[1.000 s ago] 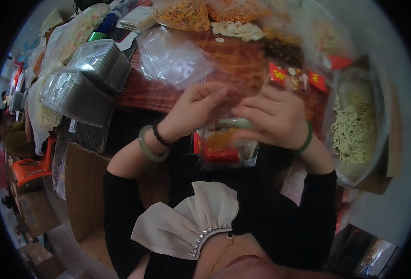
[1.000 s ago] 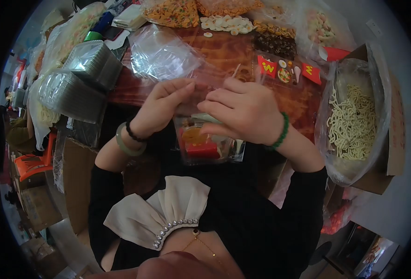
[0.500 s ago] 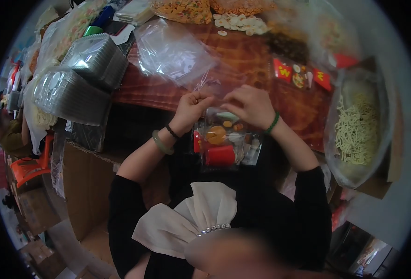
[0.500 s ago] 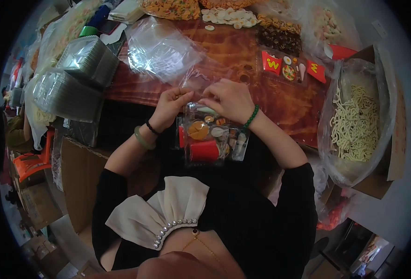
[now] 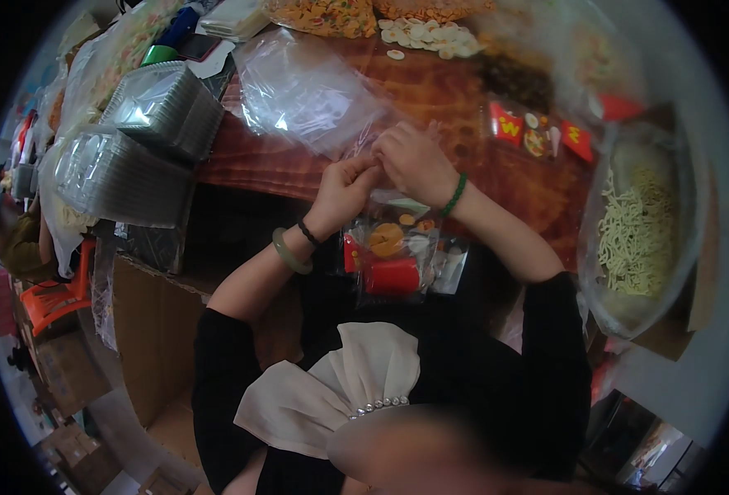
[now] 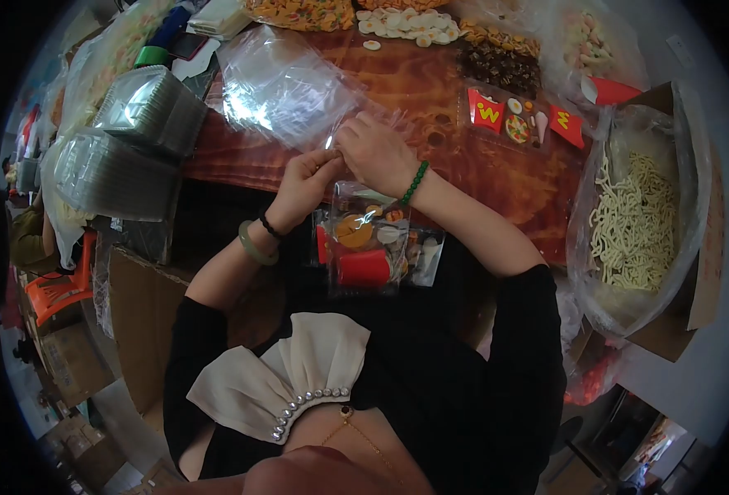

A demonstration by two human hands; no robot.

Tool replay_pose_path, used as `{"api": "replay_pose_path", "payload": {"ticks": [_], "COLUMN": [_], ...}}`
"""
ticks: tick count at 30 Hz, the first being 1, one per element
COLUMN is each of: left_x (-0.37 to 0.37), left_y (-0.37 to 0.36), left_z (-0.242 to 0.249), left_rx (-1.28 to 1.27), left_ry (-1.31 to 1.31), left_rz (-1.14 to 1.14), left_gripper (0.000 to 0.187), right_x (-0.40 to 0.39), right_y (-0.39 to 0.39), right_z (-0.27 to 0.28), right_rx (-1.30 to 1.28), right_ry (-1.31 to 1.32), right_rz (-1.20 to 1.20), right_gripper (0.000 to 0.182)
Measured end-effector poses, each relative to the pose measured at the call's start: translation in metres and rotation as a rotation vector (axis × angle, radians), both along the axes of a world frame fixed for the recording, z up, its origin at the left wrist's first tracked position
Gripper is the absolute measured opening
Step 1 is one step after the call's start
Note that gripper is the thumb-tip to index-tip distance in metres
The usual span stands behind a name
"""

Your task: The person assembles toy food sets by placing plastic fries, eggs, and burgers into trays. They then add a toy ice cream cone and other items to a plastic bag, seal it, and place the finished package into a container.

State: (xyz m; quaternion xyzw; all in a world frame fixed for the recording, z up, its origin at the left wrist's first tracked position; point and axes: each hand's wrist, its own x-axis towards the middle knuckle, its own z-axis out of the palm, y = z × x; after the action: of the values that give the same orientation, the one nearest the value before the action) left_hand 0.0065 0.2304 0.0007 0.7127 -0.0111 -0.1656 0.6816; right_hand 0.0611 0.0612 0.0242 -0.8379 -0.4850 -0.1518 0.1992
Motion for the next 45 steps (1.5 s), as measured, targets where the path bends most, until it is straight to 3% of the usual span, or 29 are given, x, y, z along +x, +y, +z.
{"api": "replay_pose_path", "payload": {"ticks": [2,3,5,7,9,10,12,13,15,17,19,20,22,24,25,27,28,30,32,36,37,38,39,41,42,43,45], "left_x": [-0.001,-0.002,-0.005,-0.008,-0.011,-0.011,-0.013,-0.013,-0.012,-0.011,-0.015,-0.018,-0.023,-0.027,-0.026,-0.025,-0.026,-0.028,-0.036,-0.060,-0.068,-0.074,-0.080,-0.090,-0.094,-0.096,-0.100], "left_y": [0.001,0.003,0.009,0.013,0.016,0.017,0.018,0.017,0.013,0.014,0.020,0.025,0.034,0.039,0.037,0.030,0.023,0.010,0.008,-0.003,-0.003,0.002,0.003,0.003,-0.001,-0.007,-0.018], "left_z": [-0.003,-0.005,-0.010,-0.010,-0.006,-0.007,-0.012,-0.013,-0.014,-0.018,-0.016,-0.014,-0.009,0.000,0.007,0.021,0.018,0.008,0.006,0.050,0.067,0.083,0.099,0.121,0.122,0.122,0.122], "left_rx": [-0.025,-0.049,-0.113,-0.178,-0.408,-0.409,-0.301,-0.302,-0.342,-0.365,-0.379,-0.270,-0.161,-0.463,-0.462,-0.829,-0.829,-0.303,-0.293,-0.239,-0.178,0.068,0.078,0.085,0.103,0.120,0.127], "left_ry": [0.014,0.026,0.029,0.034,0.166,0.167,0.058,0.059,0.008,-0.050,-0.098,-0.222,-0.348,-0.232,-0.229,0.189,0.187,0.279,0.235,-0.067,-0.200,-0.408,-0.414,-0.909,-1.107,-1.305,-1.401], "left_rz": [0.011,0.022,0.029,0.031,0.098,0.101,0.009,0.000,-0.058,-0.119,-0.166,-0.221,-0.278,-0.203,-0.203,0.065,0.069,-0.037,-0.091,-0.042,-0.055,-0.113,-0.102,-0.023,-0.035,-0.048,-0.247], "left_gripper": [0.023,0.024,0.024,0.025,0.020,0.020,0.025,0.025,0.019,0.015,0.011,0.008,0.006,0.019,0.019,0.035,0.035,0.044,0.040,0.036,0.035,0.037,0.037,0.037,0.036,0.035,0.026], "right_x": [0.004,0.008,0.021,0.036,0.041,0.040,0.029,0.017,-0.005,-0.013,-0.016,-0.017,-0.024,-0.027,-0.029,-0.032,-0.032,-0.030,-0.028,-0.045,-0.049,-0.048,-0.043,-0.032,-0.036,-0.041,-0.055], "right_y": [-0.004,-0.010,-0.034,-0.068,-0.127,-0.138,-0.153,-0.136,-0.101,-0.095,-0.093,-0.093,-0.091,-0.093,-0.093,-0.090,-0.088,-0.090,-0.102,-0.094,-0.093,-0.095,-0.103,-0.134,-0.127,-0.123,-0.106], "right_z": [-0.006,-0.007,-0.006,0.010,0.026,0.027,0.027,0.017,0.002,-0.015,-0.032,-0.040,-0.041,-0.040,-0.039,-0.037,-0.035,-0.030,-0.025,0.021,0.029,0.038,0.053,0.076,0.070,0.069,0.073], "right_rx": [0.274,0.274,0.829,1.565,1.546,1.545,1.323,1.086,0.740,0.580,0.629,0.678,0.705,0.728,0.737,0.746,0.726,0.702,0.645,0.758,0.638,0.518,0.517,0.367,0.515,0.512,0.512], "right_ry": [0.142,0.144,0.877,1.252,1.425,1.427,1.429,1.308,1.248,1.328,1.254,1.171,1.104,1.034,1.029,1.031,1.004,0.973,1.069,1.165,1.091,1.008,1.005,1.469,1.713,1.711,1.716], "right_rz": [-0.110,-0.109,-0.266,-0.019,0.458,0.459,-0.003,-0.252,-0.294,-0.147,-0.020,0.105,0.124,0.139,0.150,0.164,0.203,0.243,0.143,0.098,0.005,-0.087,-0.071,0.002,0.069,0.078,0.242], "right_gripper": [0.007,0.007,0.012,0.018,0.018,0.018,0.021,0.021,0.020,0.012,0.010,0.012,0.013,0.015,0.014,0.014,0.014,0.015,0.011,0.008,0.018,0.028,0.028,0.041,0.050,0.050,0.053]}}
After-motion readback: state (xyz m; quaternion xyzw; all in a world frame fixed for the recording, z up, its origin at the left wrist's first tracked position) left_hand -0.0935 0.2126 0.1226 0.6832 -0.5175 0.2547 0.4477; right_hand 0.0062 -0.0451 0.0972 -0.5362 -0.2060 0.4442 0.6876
